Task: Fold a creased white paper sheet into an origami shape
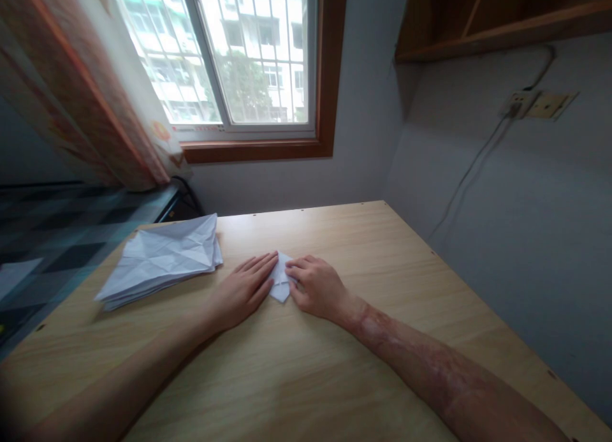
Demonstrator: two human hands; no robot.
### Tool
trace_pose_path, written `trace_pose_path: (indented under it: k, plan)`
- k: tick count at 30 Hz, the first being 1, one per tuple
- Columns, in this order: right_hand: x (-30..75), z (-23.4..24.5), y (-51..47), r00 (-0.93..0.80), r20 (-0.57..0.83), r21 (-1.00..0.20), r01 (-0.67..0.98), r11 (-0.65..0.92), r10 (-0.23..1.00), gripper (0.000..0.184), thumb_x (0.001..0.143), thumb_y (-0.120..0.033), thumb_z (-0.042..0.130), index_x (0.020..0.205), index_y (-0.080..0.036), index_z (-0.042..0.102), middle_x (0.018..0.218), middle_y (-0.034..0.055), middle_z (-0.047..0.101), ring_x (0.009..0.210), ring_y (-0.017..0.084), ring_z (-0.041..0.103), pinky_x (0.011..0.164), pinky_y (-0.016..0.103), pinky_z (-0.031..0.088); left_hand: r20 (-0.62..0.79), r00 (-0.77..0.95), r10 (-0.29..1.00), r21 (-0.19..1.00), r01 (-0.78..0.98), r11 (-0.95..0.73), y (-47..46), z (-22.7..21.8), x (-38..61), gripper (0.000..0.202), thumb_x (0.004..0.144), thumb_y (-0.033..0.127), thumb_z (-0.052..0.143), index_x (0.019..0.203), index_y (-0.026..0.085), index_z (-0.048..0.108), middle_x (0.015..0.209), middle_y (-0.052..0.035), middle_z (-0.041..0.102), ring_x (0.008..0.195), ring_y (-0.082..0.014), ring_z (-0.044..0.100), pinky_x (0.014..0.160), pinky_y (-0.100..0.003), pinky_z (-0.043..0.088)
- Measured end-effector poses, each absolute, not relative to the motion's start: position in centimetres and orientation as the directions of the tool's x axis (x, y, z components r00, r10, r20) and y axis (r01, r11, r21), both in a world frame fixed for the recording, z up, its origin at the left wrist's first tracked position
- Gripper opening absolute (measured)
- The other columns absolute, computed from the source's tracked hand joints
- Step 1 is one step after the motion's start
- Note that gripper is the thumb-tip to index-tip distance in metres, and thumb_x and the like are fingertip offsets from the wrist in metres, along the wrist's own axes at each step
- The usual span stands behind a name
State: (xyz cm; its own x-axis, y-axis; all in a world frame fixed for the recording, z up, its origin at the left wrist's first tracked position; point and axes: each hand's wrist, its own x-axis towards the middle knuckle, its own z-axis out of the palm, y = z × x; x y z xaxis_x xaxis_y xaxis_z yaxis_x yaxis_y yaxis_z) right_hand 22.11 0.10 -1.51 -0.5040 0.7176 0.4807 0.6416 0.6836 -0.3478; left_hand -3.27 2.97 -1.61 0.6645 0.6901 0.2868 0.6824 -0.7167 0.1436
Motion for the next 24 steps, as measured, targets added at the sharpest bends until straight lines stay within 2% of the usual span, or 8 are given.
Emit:
trace_pose_path:
  k: [3,5,10,13,16,19,22,24]
  plan:
    - [22.1,-1.5,0.1,-0.509,0.477,-0.344,0.642,0.685,0.716,0.029,0.100,-0.019,0.069,0.127,-0.021,0.078,0.138,0.0101,0.078,0.127,0.028,0.069,0.116,0.046,0.054,0.262,0.673,0.691,0.155,0.678,-0.719,2.8,-1.5,-3.2,0.057,0.114,0.035,0.041,0.167,0.015,0.048,0.172,-0.0153,0.050,0.162,-0.0279,0.047,0.135,-0.053,0.037]
    - [22.1,-1.4,0.0,-0.511,0.475,-0.341,0.644,0.685,0.716,0.031,0.100,-0.019,0.070,0.129,-0.021,0.077,0.139,0.0102,0.078,0.128,0.028,0.069,0.116,0.046,0.054,0.296,0.679,0.672,0.146,0.663,-0.734,2.5,-1.0,-3.1,0.053,0.112,0.032,0.044,0.162,0.017,0.055,0.168,-0.0145,0.056,0.158,-0.0284,0.053,0.134,-0.054,0.038]
    - [22.2,-1.1,0.0,-0.507,0.469,-0.349,0.646,0.679,0.723,0.030,0.099,-0.019,0.070,0.128,-0.023,0.078,0.138,0.0095,0.078,0.128,0.028,0.069,0.116,0.046,0.054,0.403,0.665,0.629,0.104,0.649,-0.753,1.7,0.5,-2.6,0.032,0.109,0.032,0.054,0.127,0.026,0.079,0.141,-0.0100,0.079,0.123,-0.0296,0.076,0.117,-0.055,0.053]
    - [22.2,-1.1,0.0,-0.506,0.466,-0.355,0.644,0.678,0.725,0.029,0.099,-0.019,0.070,0.127,-0.022,0.078,0.137,0.0094,0.078,0.127,0.028,0.069,0.115,0.046,0.054,0.429,0.663,0.614,0.083,0.648,-0.757,1.4,0.8,-2.4,0.025,0.108,0.038,0.060,0.113,0.026,0.081,0.127,-0.0081,0.084,0.110,-0.0304,0.078,0.103,-0.053,0.057]
    - [22.1,-1.0,-0.1,-0.500,0.472,-0.360,0.642,0.677,0.726,0.027,0.098,-0.018,0.070,0.124,-0.022,0.079,0.135,0.0095,0.079,0.125,0.028,0.069,0.114,0.046,0.055,0.445,0.653,0.613,0.104,0.643,-0.759,1.1,0.9,-2.2,0.022,0.104,0.041,0.066,0.101,0.023,0.078,0.117,-0.0085,0.085,0.102,-0.0305,0.077,0.096,-0.051,0.058]
    - [22.1,-1.0,-0.1,-0.493,0.478,-0.365,0.642,0.675,0.727,0.026,0.097,-0.017,0.071,0.122,-0.022,0.078,0.132,0.0096,0.080,0.122,0.028,0.070,0.112,0.046,0.056,0.433,0.654,0.621,0.148,0.628,-0.764,0.7,1.1,-2.1,0.030,0.097,0.053,0.075,0.102,0.023,0.075,0.114,-0.0106,0.083,0.102,-0.0316,0.076,0.095,-0.050,0.059]
    - [22.1,-1.1,-0.1,-0.480,0.487,-0.377,0.638,0.672,0.729,0.029,0.096,-0.016,0.071,0.124,-0.021,0.078,0.130,0.0099,0.079,0.121,0.028,0.069,0.112,0.046,0.056,0.404,0.659,0.634,0.179,0.622,-0.762,0.6,1.4,-2.1,0.056,0.083,0.069,0.084,0.114,0.024,0.073,0.115,-0.0123,0.080,0.105,-0.0345,0.075,0.096,-0.052,0.059]
    - [22.2,-1.2,0.1,-0.467,0.493,-0.396,0.632,0.667,0.735,0.032,0.094,-0.013,0.070,0.125,-0.021,0.078,0.129,0.0096,0.080,0.121,0.028,0.069,0.111,0.045,0.056,0.390,0.661,0.642,0.194,0.622,-0.758,0.7,1.4,-2.2,0.069,0.078,0.072,0.087,0.124,0.024,0.070,0.119,-0.0132,0.079,0.108,-0.0355,0.074,0.097,-0.052,0.060]
